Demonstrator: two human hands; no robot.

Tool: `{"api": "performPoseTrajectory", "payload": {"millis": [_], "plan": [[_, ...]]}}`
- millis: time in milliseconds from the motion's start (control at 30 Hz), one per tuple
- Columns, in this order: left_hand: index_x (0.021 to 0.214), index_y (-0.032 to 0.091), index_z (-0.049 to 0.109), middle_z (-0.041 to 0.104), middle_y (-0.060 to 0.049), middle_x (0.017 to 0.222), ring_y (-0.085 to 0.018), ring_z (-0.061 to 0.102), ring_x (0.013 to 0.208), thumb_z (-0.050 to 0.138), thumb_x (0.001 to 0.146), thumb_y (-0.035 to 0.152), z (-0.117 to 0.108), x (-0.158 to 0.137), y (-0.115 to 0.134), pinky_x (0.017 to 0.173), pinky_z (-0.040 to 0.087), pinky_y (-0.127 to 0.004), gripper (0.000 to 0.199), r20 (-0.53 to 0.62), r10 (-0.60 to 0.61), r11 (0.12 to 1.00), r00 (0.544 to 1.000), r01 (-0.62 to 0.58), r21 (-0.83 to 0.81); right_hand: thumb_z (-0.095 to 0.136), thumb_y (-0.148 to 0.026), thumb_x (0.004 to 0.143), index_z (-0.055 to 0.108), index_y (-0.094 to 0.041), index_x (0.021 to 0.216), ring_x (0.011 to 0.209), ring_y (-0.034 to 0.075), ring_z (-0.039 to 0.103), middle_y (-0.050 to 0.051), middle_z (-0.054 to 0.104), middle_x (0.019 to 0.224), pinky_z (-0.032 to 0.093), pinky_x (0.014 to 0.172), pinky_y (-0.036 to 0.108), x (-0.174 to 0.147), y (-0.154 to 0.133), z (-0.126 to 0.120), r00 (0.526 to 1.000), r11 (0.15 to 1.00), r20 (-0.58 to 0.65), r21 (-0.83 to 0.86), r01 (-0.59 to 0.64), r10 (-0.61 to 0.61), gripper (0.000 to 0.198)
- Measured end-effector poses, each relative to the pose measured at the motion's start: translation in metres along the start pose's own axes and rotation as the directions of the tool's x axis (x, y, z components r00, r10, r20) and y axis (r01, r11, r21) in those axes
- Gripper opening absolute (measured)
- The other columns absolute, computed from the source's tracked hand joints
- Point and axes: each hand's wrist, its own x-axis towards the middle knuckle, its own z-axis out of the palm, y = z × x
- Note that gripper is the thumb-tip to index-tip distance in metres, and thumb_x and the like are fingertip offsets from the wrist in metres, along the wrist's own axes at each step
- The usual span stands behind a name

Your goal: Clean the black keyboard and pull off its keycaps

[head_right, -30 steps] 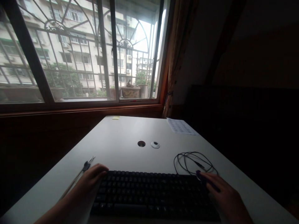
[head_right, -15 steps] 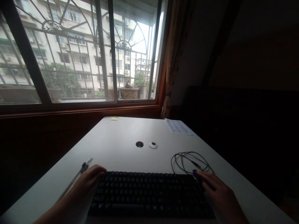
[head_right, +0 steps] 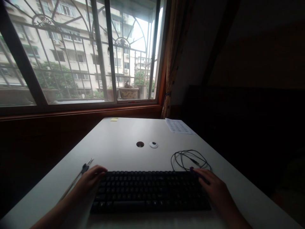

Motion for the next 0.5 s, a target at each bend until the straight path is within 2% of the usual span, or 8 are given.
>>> {"api": "performPoseTrajectory", "payload": {"millis": [500], "plan": [[0.094, 0.021, 0.069, 0.070, -0.005, 0.094, -0.024, 0.067, 0.089, 0.051, 0.093, 0.036, 0.0000, 0.0023, -0.0049, 0.081, 0.054, -0.038, 0.023, 0.016, 0.010, 1.000, 1.000, -0.010, -0.001, 0.053, -0.036, 0.086, 0.071, -0.027, 0.112, 0.110, 0.025, 0.065, 0.003, 0.070, 0.118, 0.050, 0.100, 0.040, -0.0039, 0.0047, 0.0031, 0.999, 0.999, 0.042, 0.009, -0.035, 0.034, 0.033]]}}
